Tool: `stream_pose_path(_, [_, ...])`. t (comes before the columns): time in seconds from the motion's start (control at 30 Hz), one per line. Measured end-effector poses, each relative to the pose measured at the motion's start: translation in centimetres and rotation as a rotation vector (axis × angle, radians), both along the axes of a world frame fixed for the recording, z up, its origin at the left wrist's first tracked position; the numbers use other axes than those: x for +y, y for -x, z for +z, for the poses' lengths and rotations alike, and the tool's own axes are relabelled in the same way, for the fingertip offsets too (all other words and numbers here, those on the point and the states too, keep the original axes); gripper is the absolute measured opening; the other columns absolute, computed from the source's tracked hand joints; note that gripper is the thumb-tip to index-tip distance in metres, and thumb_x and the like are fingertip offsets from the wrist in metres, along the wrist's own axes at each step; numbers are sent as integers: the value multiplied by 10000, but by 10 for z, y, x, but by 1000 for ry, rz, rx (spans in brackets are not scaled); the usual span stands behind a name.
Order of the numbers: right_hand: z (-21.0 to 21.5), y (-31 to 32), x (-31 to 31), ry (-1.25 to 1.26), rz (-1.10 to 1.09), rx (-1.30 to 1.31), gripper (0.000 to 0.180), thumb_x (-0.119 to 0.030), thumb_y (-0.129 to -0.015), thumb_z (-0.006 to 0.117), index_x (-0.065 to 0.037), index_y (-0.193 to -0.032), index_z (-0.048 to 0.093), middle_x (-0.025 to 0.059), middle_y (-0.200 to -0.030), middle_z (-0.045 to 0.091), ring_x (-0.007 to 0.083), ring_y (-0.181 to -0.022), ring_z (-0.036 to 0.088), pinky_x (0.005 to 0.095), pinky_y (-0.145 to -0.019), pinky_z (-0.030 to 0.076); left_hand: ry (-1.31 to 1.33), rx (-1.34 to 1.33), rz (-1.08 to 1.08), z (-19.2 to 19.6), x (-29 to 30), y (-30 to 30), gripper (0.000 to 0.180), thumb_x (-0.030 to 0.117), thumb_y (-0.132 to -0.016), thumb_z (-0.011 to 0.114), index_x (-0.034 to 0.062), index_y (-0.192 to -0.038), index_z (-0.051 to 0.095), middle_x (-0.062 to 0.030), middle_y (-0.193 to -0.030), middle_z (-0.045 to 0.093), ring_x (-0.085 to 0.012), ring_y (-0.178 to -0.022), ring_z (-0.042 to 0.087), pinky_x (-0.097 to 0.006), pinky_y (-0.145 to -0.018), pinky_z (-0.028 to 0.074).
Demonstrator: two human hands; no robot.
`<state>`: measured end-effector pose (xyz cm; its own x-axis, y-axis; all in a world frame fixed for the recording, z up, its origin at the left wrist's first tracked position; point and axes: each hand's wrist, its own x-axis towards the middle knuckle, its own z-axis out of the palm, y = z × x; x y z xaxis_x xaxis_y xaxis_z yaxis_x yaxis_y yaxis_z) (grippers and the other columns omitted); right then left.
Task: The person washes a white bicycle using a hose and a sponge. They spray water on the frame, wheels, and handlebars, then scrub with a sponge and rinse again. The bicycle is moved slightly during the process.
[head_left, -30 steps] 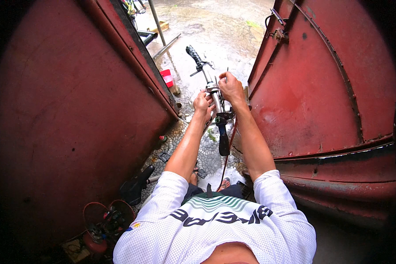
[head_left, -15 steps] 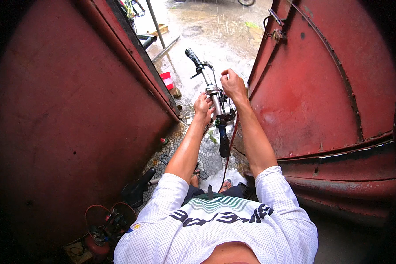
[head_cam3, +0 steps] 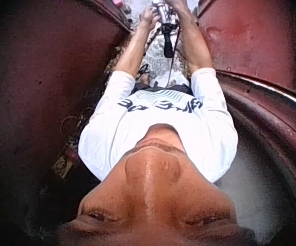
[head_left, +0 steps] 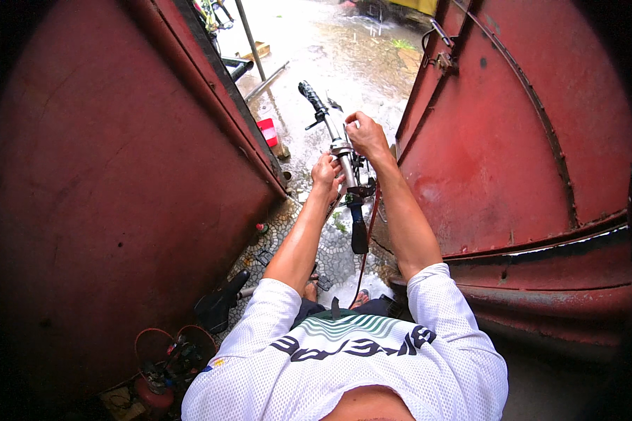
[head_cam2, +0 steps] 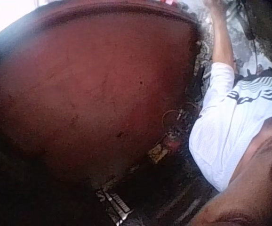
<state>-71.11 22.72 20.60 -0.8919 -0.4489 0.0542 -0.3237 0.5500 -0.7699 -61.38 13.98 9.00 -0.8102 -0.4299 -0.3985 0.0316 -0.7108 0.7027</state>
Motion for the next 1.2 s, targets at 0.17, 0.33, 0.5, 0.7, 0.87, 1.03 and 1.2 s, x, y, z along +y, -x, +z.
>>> stream_pose_path(0.17, [-1,5,6,-35,-49,-42,292,-261,-886,544,-114,-1101,677,240,-966,695,376,-947,674,433,-842,515,-20,-12,0,9,6,-2,330,307,-1011,432,110,-1274,462,-142,-1157,576,-256,-1087,537,-481,-918,415])
stream_pose_path(0.33, [8,-4,-2,-18,-6,-55,285,-254,-895,542,-114,-1104,676,235,-981,695,386,-968,667,446,-863,508,-13,-14,-1,5,-2,-4,302,291,-1011,426,116,-1249,486,-135,-1159,585,-251,-1086,540,-482,-920,417])
stream_pose_path(0.5, [9,-4,-10,58,-16,80,285,-249,-902,534,-98,-1100,672,238,-971,694,398,-961,666,451,-861,510,-20,-22,-6,11,6,-2,364,284,-1009,437,95,-1319,444,-165,-1219,553,-277,-1119,530,-500,-951,413])
stream_pose_path(0.7, [22,-10,-20,77,-65,84,272,-242,-904,526,-110,-1092,670,236,-965,698,417,-953,664,466,-857,513,-23,-13,4,6,3,-8,437,282,-1015,437,81,-1400,388,-186,-1278,517,-296,-1175,506,-515,-977,412])
stream_pose_path(0.87, [25,-12,-21,128,-49,80,276,-258,-897,536,-110,-1086,673,235,-973,699,406,-958,666,458,-856,515,-7,-21,-22,3,9,-10,483,287,-1014,439,69,-1438,359,-191,-1307,505,-303,-1206,491,-509,-999,398])
stream_pose_path(1.03, [18,-10,-12,59,-45,42,294,-264,-882,556,-103,-1098,674,228,-999,699,396,-984,663,446,-876,511,8,-2,-60,-2,11,-21,523,291,-1014,441,52,-1465,326,-200,-1336,493,-306,-1220,489,-498,-1004,404])
stream_pose_path(1.2, [-45,17,31,-162,29,78,302,-299,-863,536,-104,-1016,709,194,-954,712,352,-943,684,417,-834,527,-24,3,-55,-5,20,-20,536,294,-1010,450,45,-1466,322,-199,-1337,498,-298,-1197,509,-488,-998,418])
